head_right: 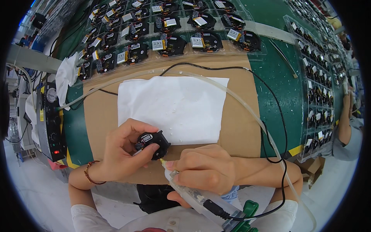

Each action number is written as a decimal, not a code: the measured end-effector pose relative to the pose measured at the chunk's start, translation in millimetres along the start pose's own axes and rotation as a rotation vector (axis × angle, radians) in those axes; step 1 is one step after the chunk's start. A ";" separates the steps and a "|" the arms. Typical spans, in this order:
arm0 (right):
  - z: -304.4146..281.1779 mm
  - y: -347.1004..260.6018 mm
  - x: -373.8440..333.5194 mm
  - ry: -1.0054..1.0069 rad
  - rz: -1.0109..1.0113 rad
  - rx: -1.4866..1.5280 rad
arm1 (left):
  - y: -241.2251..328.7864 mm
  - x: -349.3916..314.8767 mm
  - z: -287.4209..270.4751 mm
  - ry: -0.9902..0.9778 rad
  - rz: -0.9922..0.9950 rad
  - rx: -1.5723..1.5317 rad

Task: Apply adhesive to small electronic components using a manual dispenser.

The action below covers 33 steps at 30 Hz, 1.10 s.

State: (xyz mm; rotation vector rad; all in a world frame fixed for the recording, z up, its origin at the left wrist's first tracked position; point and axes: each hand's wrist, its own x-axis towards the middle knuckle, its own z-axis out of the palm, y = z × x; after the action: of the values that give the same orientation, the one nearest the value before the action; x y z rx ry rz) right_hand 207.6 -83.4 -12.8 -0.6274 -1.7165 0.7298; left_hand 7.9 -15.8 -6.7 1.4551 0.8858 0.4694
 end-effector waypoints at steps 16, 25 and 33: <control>-0.3 3.3 0.4 -0.031 0.006 -0.008 | -1.6 -0.7 -0.5 0.025 -0.007 -0.017; 1.9 5.0 -1.4 0.007 -0.008 -0.023 | -2.3 -1.4 -0.3 0.023 0.001 0.004; 2.4 6.3 -2.3 0.022 0.008 -0.007 | -1.1 -1.1 -0.4 0.043 -0.006 -0.018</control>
State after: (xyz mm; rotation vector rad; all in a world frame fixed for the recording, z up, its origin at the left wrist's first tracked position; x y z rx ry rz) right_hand 206.1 -81.2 -19.4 -0.6455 -1.6982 0.7199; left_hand 6.7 -16.4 -7.5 1.4305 0.9174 0.5049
